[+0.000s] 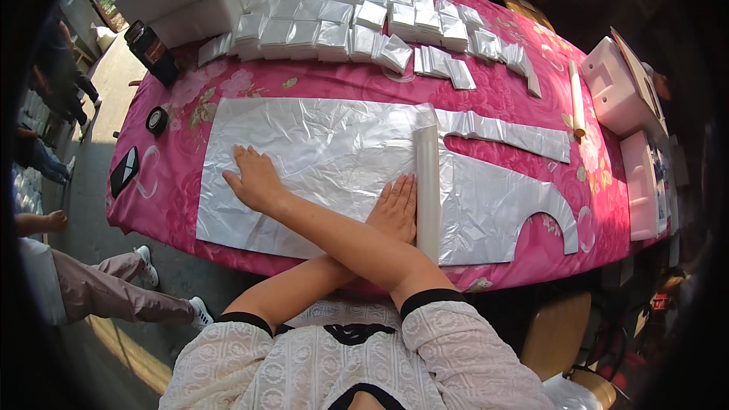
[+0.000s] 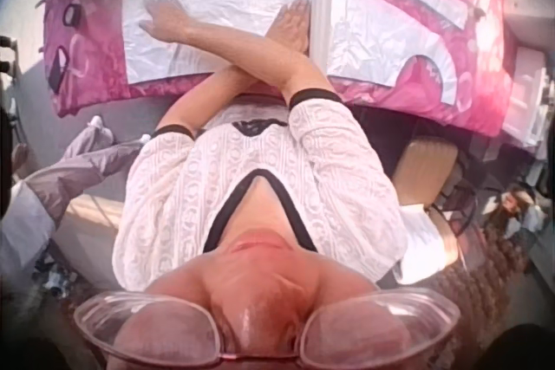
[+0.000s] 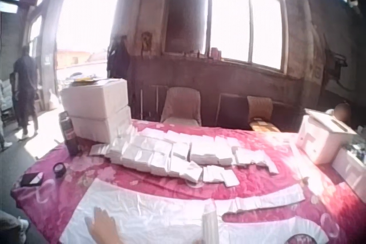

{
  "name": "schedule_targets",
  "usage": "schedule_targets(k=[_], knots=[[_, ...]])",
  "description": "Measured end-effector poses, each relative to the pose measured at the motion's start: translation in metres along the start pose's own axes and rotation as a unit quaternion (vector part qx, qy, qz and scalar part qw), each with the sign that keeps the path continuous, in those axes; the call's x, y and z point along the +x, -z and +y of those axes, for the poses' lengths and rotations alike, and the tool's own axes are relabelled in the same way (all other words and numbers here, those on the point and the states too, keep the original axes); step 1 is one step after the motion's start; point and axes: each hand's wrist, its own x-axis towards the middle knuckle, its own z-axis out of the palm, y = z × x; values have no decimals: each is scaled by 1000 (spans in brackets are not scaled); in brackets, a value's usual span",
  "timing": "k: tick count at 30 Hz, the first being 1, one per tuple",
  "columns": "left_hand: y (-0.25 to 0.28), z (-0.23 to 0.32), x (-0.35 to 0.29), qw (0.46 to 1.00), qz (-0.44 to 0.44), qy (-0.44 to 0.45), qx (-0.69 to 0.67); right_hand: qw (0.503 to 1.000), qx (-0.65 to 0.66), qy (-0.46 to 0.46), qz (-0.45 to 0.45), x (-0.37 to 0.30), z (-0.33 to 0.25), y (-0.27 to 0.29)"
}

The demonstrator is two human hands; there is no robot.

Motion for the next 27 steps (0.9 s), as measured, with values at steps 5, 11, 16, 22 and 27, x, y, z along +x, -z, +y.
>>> schedule_targets(k=[5, 11, 16, 22, 27], knots=[[-3, 0, -2, 1000, 9, 9, 3, 974, -16, 203, -96, -41, -45, -1], [4, -9, -10, 987, 57, 43, -144, 955, -177, 226, 77, -155, 27, 162], [66, -21, -15, 982, 69, 3, -178, 938, -338, 69, 28, -254, 100, 235], [144, -84, -88, 968, 121, 125, -181, 926, -356, 100, -74, -223, 111, 205], [172, -121, -160, 900, 192, 250, -301, 934, -174, 256, -178, -116, 28, 91]])
